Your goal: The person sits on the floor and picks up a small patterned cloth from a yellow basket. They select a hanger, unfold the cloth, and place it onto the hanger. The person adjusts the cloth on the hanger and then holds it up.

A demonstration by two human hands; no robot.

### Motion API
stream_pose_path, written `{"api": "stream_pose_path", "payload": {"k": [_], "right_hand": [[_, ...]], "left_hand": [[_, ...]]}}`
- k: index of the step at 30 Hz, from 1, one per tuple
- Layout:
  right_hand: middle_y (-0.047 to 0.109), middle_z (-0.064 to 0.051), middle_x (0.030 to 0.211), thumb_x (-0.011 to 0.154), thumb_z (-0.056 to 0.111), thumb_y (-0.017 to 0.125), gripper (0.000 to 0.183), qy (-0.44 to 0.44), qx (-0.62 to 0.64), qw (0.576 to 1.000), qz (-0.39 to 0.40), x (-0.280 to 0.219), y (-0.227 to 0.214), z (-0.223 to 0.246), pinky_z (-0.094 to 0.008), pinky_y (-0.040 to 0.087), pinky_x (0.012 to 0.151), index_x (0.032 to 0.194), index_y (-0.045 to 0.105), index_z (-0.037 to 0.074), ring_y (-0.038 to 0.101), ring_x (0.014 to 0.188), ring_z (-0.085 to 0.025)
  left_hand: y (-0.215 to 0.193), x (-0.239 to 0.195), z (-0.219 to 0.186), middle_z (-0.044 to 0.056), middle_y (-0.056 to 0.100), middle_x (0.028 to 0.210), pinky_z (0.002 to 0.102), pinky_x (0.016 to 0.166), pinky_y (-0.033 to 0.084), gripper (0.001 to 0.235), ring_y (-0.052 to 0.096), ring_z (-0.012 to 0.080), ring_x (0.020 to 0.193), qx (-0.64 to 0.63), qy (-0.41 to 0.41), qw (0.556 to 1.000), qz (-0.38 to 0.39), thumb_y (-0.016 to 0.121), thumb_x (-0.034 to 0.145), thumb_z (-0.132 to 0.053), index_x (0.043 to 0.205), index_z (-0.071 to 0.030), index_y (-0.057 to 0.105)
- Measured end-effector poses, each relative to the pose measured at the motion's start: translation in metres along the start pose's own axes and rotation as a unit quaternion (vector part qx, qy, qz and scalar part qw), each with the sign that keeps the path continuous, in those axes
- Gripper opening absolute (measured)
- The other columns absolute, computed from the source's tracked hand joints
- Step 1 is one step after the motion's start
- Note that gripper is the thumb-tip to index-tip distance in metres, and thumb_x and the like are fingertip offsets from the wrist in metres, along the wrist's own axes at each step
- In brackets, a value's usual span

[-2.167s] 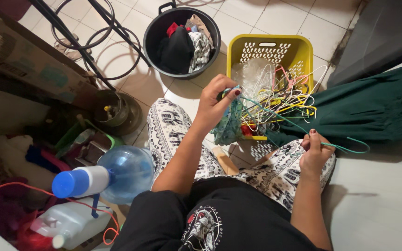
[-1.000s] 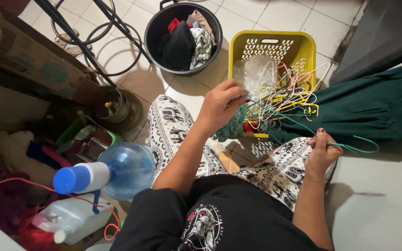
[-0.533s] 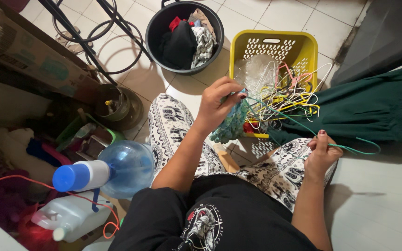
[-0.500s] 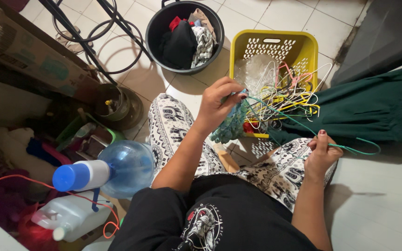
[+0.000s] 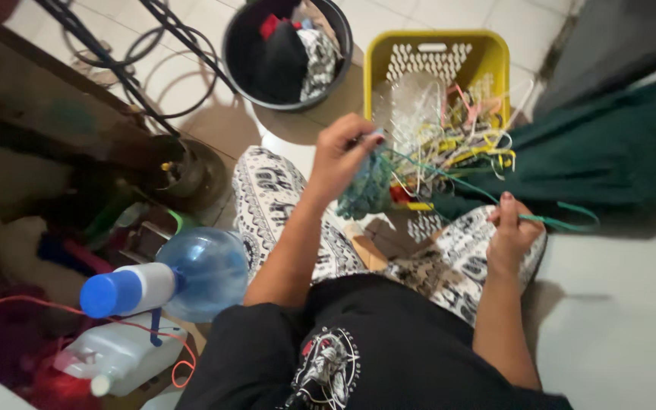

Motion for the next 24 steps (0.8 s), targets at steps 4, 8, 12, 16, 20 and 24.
{"api": "stream_pose_path", "payload": {"k": [4,8,12,16,20,24], "right_hand": [[0.057,-0.001,0.064,0.106,0.015,0.070,0.039,0.003,-0.017,1.000,0.022,-0.003,0.003,0.001,-0.024,0.031,0.056,0.070,0.061,0.001,0.043,0.058,-0.006],[0.057,0.000,0.062,0.105,0.016,0.068,0.042,0.000,-0.038,0.998,0.040,-0.003,0.010,0.008,-0.025,0.029,0.053,0.066,0.060,0.002,0.042,0.054,-0.005],[0.055,0.000,0.062,0.105,0.017,0.069,0.044,0.005,-0.009,0.998,0.056,-0.002,0.016,0.012,-0.026,0.026,0.054,0.065,0.059,0.001,0.038,0.055,-0.005],[0.055,0.000,0.062,0.106,0.018,0.070,0.044,0.000,-0.013,0.998,0.062,-0.004,0.016,0.012,-0.026,0.026,0.055,0.066,0.060,0.001,0.039,0.056,-0.005],[0.057,0.000,0.064,0.105,0.018,0.069,0.041,0.025,-0.004,0.997,0.066,-0.003,0.016,0.008,-0.025,0.027,0.055,0.069,0.061,0.001,0.041,0.056,-0.005],[0.058,-0.002,0.065,0.107,0.017,0.069,0.043,0.010,0.006,0.997,0.079,-0.001,0.019,0.008,-0.025,0.028,0.056,0.068,0.059,0.001,0.041,0.056,-0.005]], "left_hand": [[0.001,-0.008,0.027,-0.002,0.059,0.087,0.023,0.068,0.043,0.011,0.053,0.0049,0.078,-0.137,-0.115,0.984,0.002,0.071,0.099,-0.010,0.098,0.001,0.070],[-0.002,-0.010,0.030,-0.005,0.056,0.084,0.021,0.064,0.037,0.013,0.047,0.0033,0.074,-0.124,-0.131,0.983,-0.001,0.072,0.099,-0.012,0.096,0.001,0.071],[-0.002,-0.006,0.030,-0.004,0.056,0.086,0.022,0.064,0.035,0.012,0.046,0.0041,0.075,-0.147,-0.143,0.979,0.003,0.073,0.099,-0.011,0.096,0.001,0.071],[-0.001,-0.004,0.021,-0.001,0.058,0.090,0.023,0.069,0.039,0.010,0.050,0.0065,0.081,-0.120,-0.094,0.988,0.034,0.073,0.099,-0.009,0.096,0.000,0.070],[-0.002,-0.001,0.013,0.002,0.061,0.094,0.024,0.076,0.044,0.010,0.056,0.0099,0.086,-0.090,-0.068,0.993,0.037,0.072,0.098,-0.008,0.097,0.001,0.069],[-0.007,0.002,0.009,0.005,0.062,0.095,0.026,0.080,0.046,0.010,0.058,0.0136,0.090,-0.049,-0.037,0.998,0.012,0.073,0.097,-0.008,0.098,0.002,0.070]]}}
Point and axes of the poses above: each hand's wrist, its own x-axis towards the middle knuckle, its own y-axis out of the palm, z = x × y, the point moved 6 cm from there along x, towards the middle knuckle
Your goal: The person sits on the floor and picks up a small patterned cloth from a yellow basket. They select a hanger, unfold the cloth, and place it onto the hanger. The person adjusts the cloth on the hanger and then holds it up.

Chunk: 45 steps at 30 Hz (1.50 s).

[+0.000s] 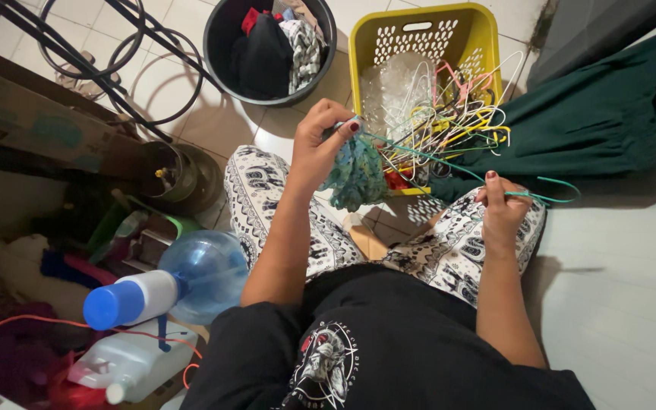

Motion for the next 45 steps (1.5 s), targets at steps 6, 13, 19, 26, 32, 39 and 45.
{"api": "stream_pose_path", "payload": {"k": [6,13,19,26,32,39,45], "right_hand": [[0.055,-0.001,0.062,0.107,0.016,0.069,0.045,0.003,-0.019,1.000,-0.010,0.000,-0.003,-0.001,-0.025,0.026,0.054,0.067,0.059,0.000,0.039,0.055,-0.005],[0.056,0.000,0.063,0.107,0.016,0.069,0.044,0.004,-0.004,1.000,-0.013,-0.001,-0.004,0.001,-0.025,0.027,0.055,0.067,0.060,0.000,0.040,0.056,-0.005],[0.056,0.000,0.063,0.106,0.016,0.070,0.042,-0.001,-0.017,1.000,-0.021,-0.003,-0.005,-0.001,-0.025,0.029,0.055,0.068,0.061,0.000,0.041,0.056,-0.006],[0.059,-0.001,0.066,0.106,0.018,0.070,0.039,0.007,-0.019,0.999,-0.046,-0.001,-0.017,-0.013,-0.025,0.034,0.058,0.072,0.062,0.001,0.047,0.059,-0.007],[0.061,-0.003,0.074,0.106,0.020,0.074,0.028,0.047,0.058,0.991,-0.113,0.000,-0.027,-0.030,-0.026,0.037,0.056,0.086,0.066,0.001,0.048,0.059,-0.009],[0.060,-0.002,0.080,0.104,0.025,0.080,0.027,0.001,0.269,0.963,0.028,-0.007,-0.007,-0.008,-0.022,0.034,0.057,0.098,0.063,0.004,0.050,0.066,-0.010],[0.067,-0.002,0.097,0.096,0.011,0.078,0.023,0.039,0.187,0.974,0.120,-0.029,0.042,-0.005,-0.020,0.042,0.073,0.114,0.070,0.000,0.056,0.080,-0.006]], "left_hand": [[-0.005,-0.004,0.016,0.003,0.060,0.090,0.024,0.074,0.042,0.011,0.052,0.0100,0.082,-0.002,-0.034,0.999,-0.013,0.072,0.099,-0.009,0.098,0.002,0.071],[-0.009,-0.008,0.036,-0.001,0.060,0.093,0.021,0.073,0.042,0.012,0.052,0.0060,0.082,-0.108,-0.085,0.989,-0.044,0.067,0.102,-0.008,0.102,0.004,0.070],[-0.003,-0.009,0.031,0.001,0.061,0.094,0.023,0.078,0.045,0.011,0.056,0.0088,0.087,-0.106,-0.047,0.993,-0.017,0.067,0.102,-0.007,0.103,0.004,0.070],[0.001,-0.006,0.026,0.004,0.062,0.094,0.025,0.081,0.046,0.011,0.057,0.0117,0.089,-0.054,-0.005,0.999,0.002,0.066,0.102,-0.007,0.104,0.003,0.069],[0.003,-0.010,0.041,0.004,0.063,0.096,0.026,0.082,0.047,0.011,0.058,0.0121,0.091,-0.061,-0.012,0.998,-0.006,0.065,0.103,-0.008,0.104,0.003,0.068],[0.068,-0.024,0.047,0.004,0.069,0.102,0.030,0.089,0.054,0.013,0.066,0.0135,0.098,-0.127,-0.057,0.986,0.094,0.064,0.103,-0.013,0.108,-0.004,0.072],[0.120,-0.036,0.005,0.006,0.070,0.095,0.033,0.083,0.054,0.011,0.068,0.0203,0.092,-0.060,0.045,0.979,0.189,0.068,0.099,-0.015,0.103,-0.005,0.072]]}}
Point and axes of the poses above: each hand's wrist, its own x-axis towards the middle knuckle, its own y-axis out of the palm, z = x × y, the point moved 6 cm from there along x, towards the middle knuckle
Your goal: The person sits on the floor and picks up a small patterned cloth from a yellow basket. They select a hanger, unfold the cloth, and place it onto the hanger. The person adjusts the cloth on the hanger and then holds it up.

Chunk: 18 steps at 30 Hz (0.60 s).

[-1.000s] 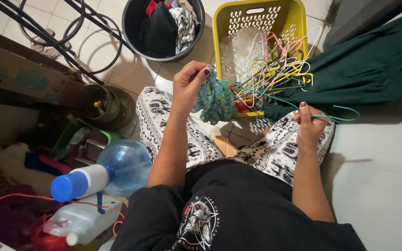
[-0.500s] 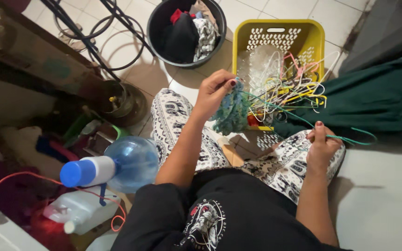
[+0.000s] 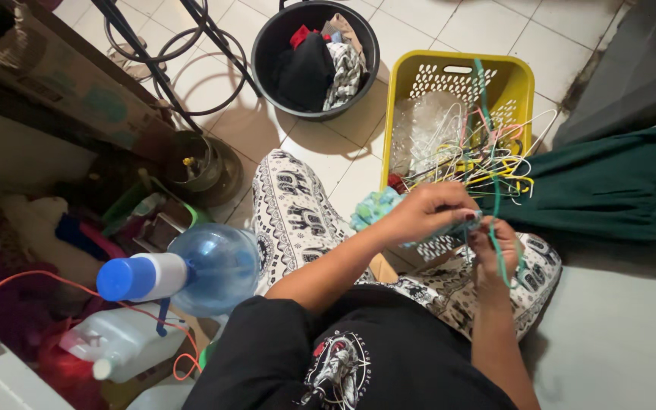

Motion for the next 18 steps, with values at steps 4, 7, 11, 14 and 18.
{"api": "stream_pose_path", "payload": {"k": [4,7,11,14,18], "right_hand": [[0.071,-0.002,0.104,0.094,0.000,0.072,0.020,0.057,-0.008,0.998,-0.016,-0.005,0.012,-0.008,-0.024,0.052,0.085,0.114,0.070,-0.001,0.064,0.091,-0.010],[0.070,-0.002,0.100,0.094,-0.001,0.070,0.015,0.057,-0.041,0.997,-0.021,-0.006,0.014,-0.003,-0.024,0.051,0.082,0.110,0.069,-0.001,0.063,0.089,-0.009],[0.066,-0.002,0.093,0.100,0.001,0.073,0.006,0.060,0.068,0.995,-0.050,-0.003,0.011,0.005,-0.021,0.044,0.067,0.104,0.069,0.001,0.057,0.076,-0.007],[0.067,-0.002,0.088,0.095,0.006,0.072,0.005,0.090,0.068,0.990,-0.083,-0.001,0.004,0.006,-0.022,0.048,0.068,0.098,0.067,0.005,0.061,0.073,-0.009],[0.062,0.000,0.086,0.099,0.004,0.075,0.009,0.013,-0.026,0.998,-0.062,0.005,0.004,0.018,-0.020,0.041,0.068,0.099,0.066,0.003,0.053,0.073,-0.006]], "left_hand": [[0.004,-0.001,-0.016,0.007,0.068,0.095,0.034,0.083,0.054,0.012,0.068,0.0228,0.092,0.011,0.002,1.000,-0.006,0.068,0.098,-0.015,0.104,-0.005,0.072],[0.006,-0.003,-0.021,0.007,0.068,0.097,0.034,0.083,0.054,0.013,0.068,0.0232,0.094,0.020,-0.002,1.000,-0.021,0.068,0.099,-0.017,0.105,-0.006,0.071],[0.003,-0.001,-0.023,0.009,0.065,0.096,0.036,0.080,0.053,0.019,0.066,0.0254,0.092,0.095,-0.010,0.994,-0.047,0.070,0.097,-0.024,0.104,-0.007,0.066],[0.012,-0.002,-0.018,0.011,0.063,0.092,0.038,0.073,0.052,0.038,0.065,0.0283,0.085,0.132,-0.026,0.991,0.006,0.078,0.086,-0.034,0.103,-0.007,0.057],[0.020,-0.006,-0.004,0.011,0.064,0.087,0.042,0.069,0.051,0.036,0.066,0.0322,0.082,0.146,-0.074,0.986,0.043,0.078,0.088,-0.030,0.105,-0.009,0.054]]}}
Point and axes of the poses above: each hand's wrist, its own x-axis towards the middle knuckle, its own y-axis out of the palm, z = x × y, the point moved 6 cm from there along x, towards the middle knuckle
